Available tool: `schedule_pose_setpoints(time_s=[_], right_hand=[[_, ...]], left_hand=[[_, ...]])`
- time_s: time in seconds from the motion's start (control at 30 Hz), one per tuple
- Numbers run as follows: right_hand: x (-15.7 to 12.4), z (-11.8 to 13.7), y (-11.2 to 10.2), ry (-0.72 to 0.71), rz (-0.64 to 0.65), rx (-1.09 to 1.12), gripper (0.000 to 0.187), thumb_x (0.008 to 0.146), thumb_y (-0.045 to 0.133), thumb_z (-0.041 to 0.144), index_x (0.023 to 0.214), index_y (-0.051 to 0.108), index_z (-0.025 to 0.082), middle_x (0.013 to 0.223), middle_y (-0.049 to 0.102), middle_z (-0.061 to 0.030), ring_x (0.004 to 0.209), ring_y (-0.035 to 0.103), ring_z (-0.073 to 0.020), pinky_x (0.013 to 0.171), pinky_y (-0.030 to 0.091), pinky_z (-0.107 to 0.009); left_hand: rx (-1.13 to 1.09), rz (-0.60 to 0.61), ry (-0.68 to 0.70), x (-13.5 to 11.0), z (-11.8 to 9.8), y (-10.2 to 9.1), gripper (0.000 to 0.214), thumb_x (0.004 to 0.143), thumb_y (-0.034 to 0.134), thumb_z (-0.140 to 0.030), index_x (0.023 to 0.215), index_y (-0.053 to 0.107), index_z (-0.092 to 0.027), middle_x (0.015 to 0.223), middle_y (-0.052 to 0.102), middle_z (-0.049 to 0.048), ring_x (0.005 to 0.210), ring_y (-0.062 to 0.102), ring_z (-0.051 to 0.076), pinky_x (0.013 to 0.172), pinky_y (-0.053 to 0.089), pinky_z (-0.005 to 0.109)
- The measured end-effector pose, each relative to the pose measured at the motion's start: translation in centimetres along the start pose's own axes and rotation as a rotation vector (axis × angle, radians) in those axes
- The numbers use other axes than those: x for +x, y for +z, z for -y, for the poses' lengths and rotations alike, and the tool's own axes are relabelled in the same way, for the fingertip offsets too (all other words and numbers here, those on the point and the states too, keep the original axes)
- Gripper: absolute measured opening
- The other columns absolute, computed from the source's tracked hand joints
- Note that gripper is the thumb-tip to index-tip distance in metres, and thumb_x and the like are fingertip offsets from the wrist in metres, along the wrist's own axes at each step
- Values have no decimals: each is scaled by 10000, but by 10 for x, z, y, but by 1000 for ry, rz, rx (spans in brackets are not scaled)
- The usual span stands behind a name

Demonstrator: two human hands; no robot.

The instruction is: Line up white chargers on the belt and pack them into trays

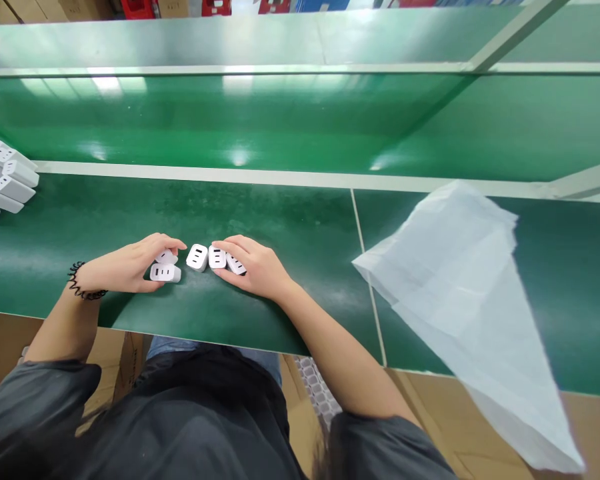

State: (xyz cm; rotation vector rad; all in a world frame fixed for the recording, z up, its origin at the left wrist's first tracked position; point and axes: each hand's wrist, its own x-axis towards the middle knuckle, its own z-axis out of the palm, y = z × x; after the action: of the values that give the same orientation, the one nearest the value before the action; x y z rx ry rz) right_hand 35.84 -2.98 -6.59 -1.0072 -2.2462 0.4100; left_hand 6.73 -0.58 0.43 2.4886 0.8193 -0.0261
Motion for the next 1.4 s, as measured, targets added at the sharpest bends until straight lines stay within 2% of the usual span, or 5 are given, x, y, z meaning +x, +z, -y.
schedule_pose_setpoints(time_s=[0.2,0.7,0.93,1.1,1.4], right_hand=[[-1,-1,-1,-15,0,-2,349,934,619,368,1255,601,233,1143,704,-86,989,694,-224,833,589,-359],[0,-3,1,-35,-12,16,355,936,607,408,1241,602,225,1142,699,-87,992,693,-224,809,590,-352],[1,1,6,3,-30,5,352,943,595,399,1259,596,242,1152,698,-78,1009,687,-231,830,587,-367],[1,5,11,29,-35,-6,369,948,587,399,1279,579,235,1165,687,-92,1043,675,-245,863,586,-386],[-1,-6,-15,37,248,173,821,852,700,463,1544,289,299,1406,537,-113,1145,619,-270,964,557,-461]], left_hand=[[-106,9,96,-2,3,-3,753,763,583,-95,1445,281,-197,1460,374,169,1434,321,279,1166,379,443],[-89,1,8,-11,4,-6,807,778,688,-200,1484,299,-234,1480,417,155,1412,393,296,1166,387,498],[-51,-274,-367,-30,-29,37,1048,787,728,-600,1557,84,-298,1526,325,178,1408,389,359,1122,421,570],[-34,-406,-398,-9,-35,58,931,860,683,-531,1553,97,-323,1537,336,150,1398,423,313,1109,452,504],[10,-45,-59,19,4,10,810,892,631,-523,1545,247,-240,1497,447,144,1335,503,277,1072,457,393]])
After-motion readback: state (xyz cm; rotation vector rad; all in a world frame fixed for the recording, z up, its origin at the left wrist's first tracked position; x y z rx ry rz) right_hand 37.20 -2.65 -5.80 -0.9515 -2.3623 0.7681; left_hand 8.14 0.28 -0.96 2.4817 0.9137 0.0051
